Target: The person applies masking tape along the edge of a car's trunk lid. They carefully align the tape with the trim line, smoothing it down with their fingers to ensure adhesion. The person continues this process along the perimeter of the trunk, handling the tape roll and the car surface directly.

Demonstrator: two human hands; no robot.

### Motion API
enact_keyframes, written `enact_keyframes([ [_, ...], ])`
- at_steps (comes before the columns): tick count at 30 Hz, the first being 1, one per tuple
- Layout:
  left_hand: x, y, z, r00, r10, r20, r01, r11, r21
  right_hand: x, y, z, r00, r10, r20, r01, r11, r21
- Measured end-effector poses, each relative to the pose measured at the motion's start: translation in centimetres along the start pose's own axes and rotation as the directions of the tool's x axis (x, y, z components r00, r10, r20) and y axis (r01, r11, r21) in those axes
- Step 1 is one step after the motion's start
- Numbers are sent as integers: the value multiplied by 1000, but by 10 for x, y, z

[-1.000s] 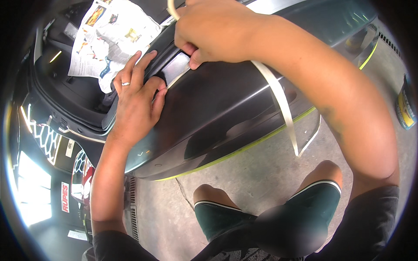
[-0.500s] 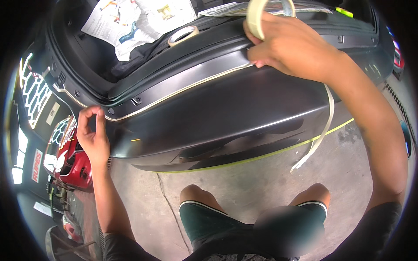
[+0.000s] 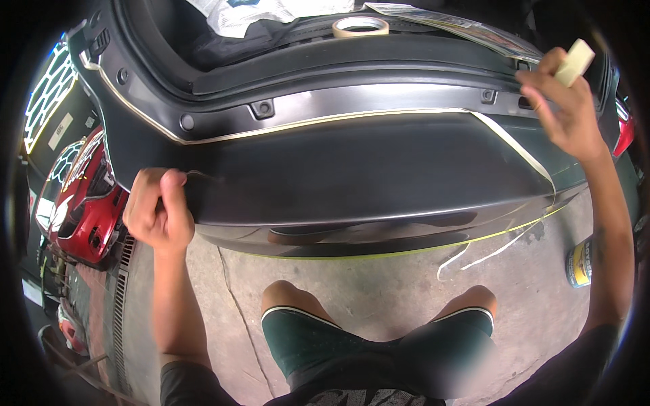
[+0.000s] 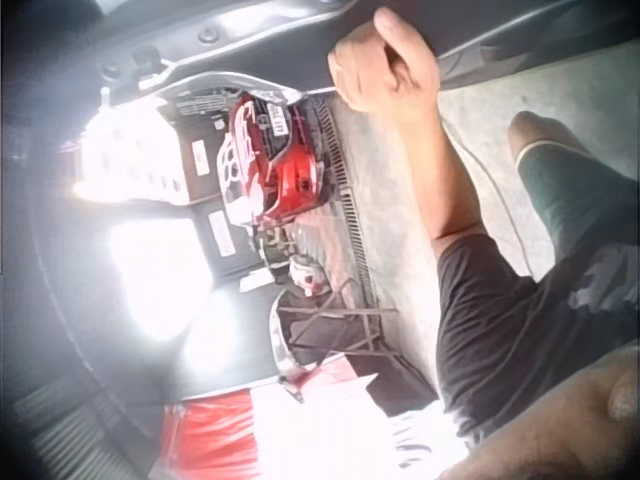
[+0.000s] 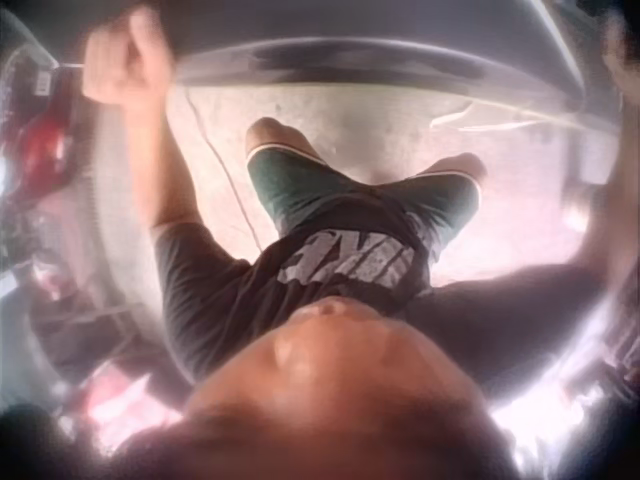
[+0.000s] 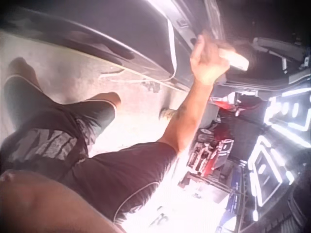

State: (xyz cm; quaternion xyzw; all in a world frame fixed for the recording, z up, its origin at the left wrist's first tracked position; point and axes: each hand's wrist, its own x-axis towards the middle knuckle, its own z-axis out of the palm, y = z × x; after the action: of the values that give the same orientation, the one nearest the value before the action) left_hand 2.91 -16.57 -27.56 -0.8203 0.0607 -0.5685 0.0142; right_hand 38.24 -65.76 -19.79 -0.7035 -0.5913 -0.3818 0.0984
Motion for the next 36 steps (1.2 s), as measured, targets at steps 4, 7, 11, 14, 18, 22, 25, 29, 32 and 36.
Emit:
enact_keyframes([
  [4, -39, 10, 6, 989, 76, -128, -89, 991, -100, 48, -59, -2, 995, 49, -81, -52, 998, -40],
  [7, -62, 36, 16, 991, -21, -130, 40, 989, 142, 99, -128, 33, 1000, 13, 14, -15, 983, 184],
  [11, -92, 28, 31, 969, -149, -196, 146, 989, -29, 151, -180, 74, 990, -139, -26, 141, 980, 141],
  [14, -98, 29, 35, 970, -171, -175, 162, 985, -66, 173, -202, 92, 980, -196, -31, 197, 980, 20],
  [18, -97, 33, 29, 976, -180, -118, 169, 981, -99, 185, -222, 108, 989, -140, 37, 142, 987, -75],
  [22, -98, 28, 32, 972, -194, -135, 178, 977, -120, 195, -234, 114, 993, -96, 62, 104, 984, -143],
  [25, -97, 30, 30, 974, -195, -114, 181, 976, -121, 201, -242, 117, 993, -94, 65, 103, 981, -163],
  [29, -97, 35, 22, 977, -204, -60, 196, 974, -115, 205, -249, 115, 994, -66, 85, 77, 987, -138],
  [32, -98, 33, 21, 980, -196, -48, 188, 974, -123, 206, -249, 116, 992, -100, 81, 112, 982, -155],
  [36, -99, 33, 21, 980, -193, -40, 187, 974, -129, 204, -247, 121, 991, -118, 56, 124, 982, -142],
])
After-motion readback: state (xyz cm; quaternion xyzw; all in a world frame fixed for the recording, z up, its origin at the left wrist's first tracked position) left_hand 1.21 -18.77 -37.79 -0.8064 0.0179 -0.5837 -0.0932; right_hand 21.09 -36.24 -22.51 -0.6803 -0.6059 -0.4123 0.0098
